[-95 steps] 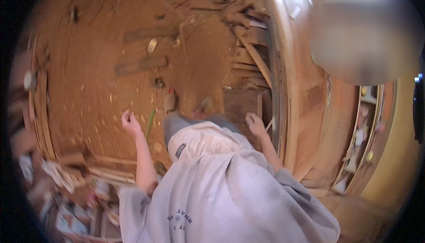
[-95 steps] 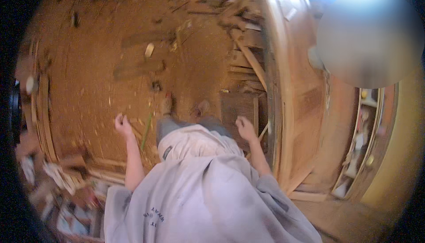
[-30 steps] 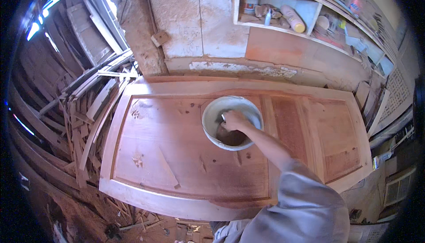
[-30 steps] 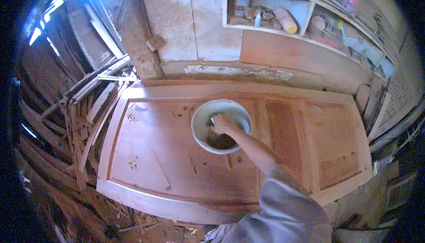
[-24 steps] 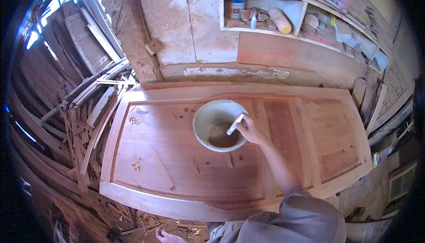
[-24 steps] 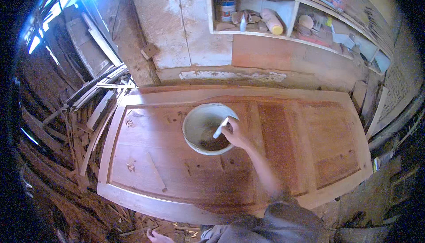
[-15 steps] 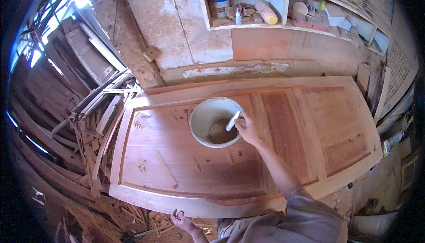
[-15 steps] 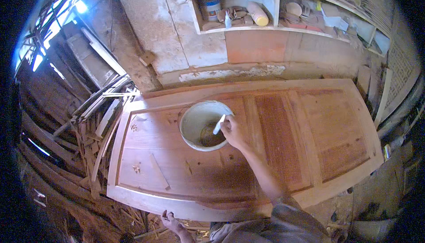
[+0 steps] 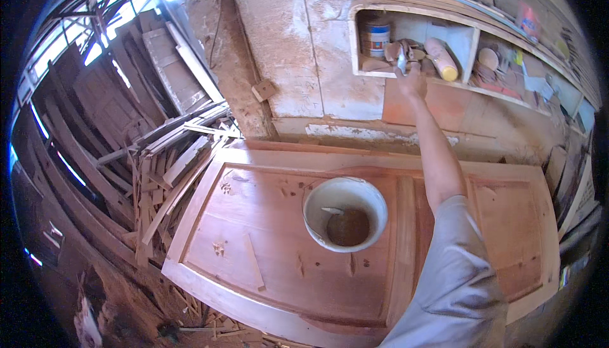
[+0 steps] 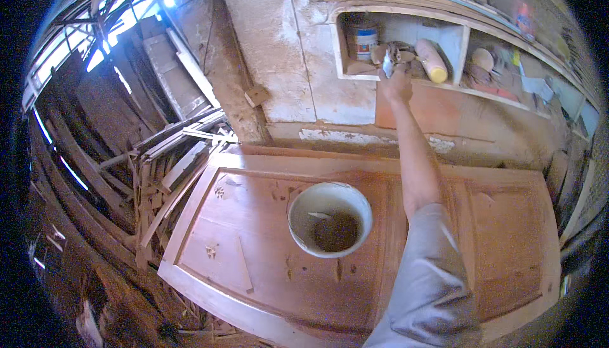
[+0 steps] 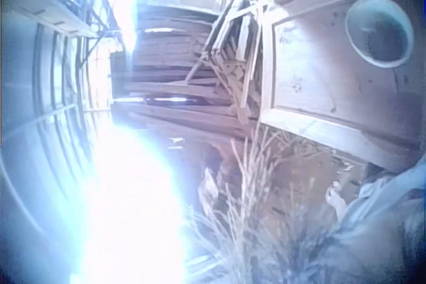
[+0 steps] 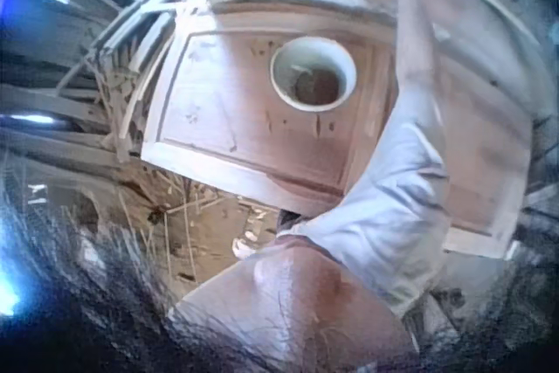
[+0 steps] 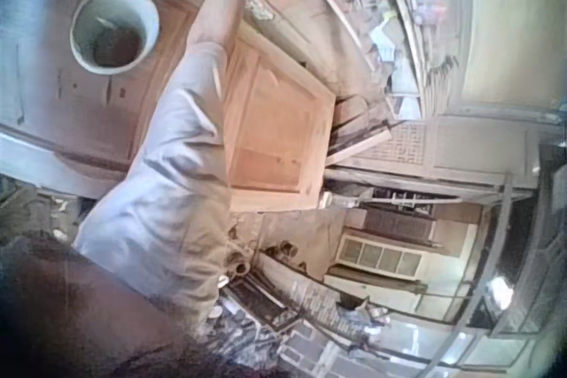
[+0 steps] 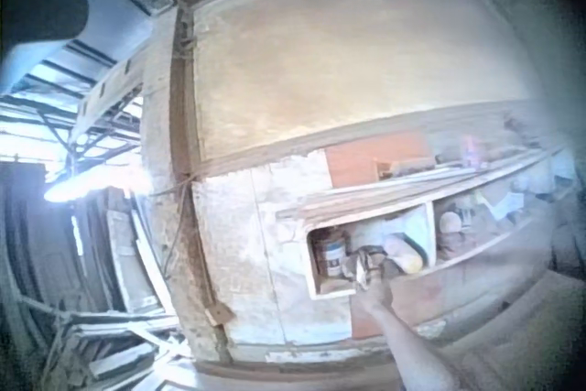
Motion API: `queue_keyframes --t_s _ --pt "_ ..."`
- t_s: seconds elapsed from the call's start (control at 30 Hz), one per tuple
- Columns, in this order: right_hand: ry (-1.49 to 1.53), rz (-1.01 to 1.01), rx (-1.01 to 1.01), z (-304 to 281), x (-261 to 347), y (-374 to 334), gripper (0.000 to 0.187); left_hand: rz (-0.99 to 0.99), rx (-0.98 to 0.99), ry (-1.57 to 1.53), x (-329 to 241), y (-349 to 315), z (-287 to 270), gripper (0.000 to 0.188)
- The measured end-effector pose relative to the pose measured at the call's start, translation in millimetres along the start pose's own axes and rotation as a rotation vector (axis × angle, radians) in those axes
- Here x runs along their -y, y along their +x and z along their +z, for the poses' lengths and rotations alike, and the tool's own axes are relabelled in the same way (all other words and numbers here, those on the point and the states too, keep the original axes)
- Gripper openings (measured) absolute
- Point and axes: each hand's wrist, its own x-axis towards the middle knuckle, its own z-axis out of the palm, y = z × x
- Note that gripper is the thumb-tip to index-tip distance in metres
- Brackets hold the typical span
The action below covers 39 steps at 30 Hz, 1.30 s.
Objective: The person applies adhesive from a tube to cracks and joints on a wooden door, dips a piece of wood into a bucket of filler, and presses small wooden strips into the door's recessed panels.
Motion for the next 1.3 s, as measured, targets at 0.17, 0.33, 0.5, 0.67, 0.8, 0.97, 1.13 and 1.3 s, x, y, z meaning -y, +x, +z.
queue_keyframes --t_s 0.17,0.33,0.5,0.67,0.8,0.97,1.13,1.3 --pt "-0.174 0.012 -0.074 20 -8 26 0.053 -0.060 -0.010 0.062 3 -9 31 0.028" --pt "0.110 -0.084 -0.006 29 -28 51 0.042 0.058 0.011 0.008 1 11 43 0.028" --pt "0.286 0.009 0.553 23 -70 -88 0.032 0.136 0.037 0.007 9 81 10 0.020" --pt "0.516 0.178 0.491 -30 -87 -210 0.053 0.309 0.120 -0.056 -82 172 47 0.022" --pt "0.770 0.317 0.515 -46 -29 -313 0.049 0.439 0.068 -0.109 -177 235 105 0.023" --pt "0.844 0.606 0.554 2 48 -430 0.046 0.616 0.213 -0.200 -270 336 218 0.021" --pt "1.016 0.829 0.856 112 132 -522 0.027 0.698 0.395 -0.241 -337 423 333 0.022" --pt "1.214 0.864 0.965 223 211 -551 0.024 0.722 0.519 0.048 -378 473 434 0.021"
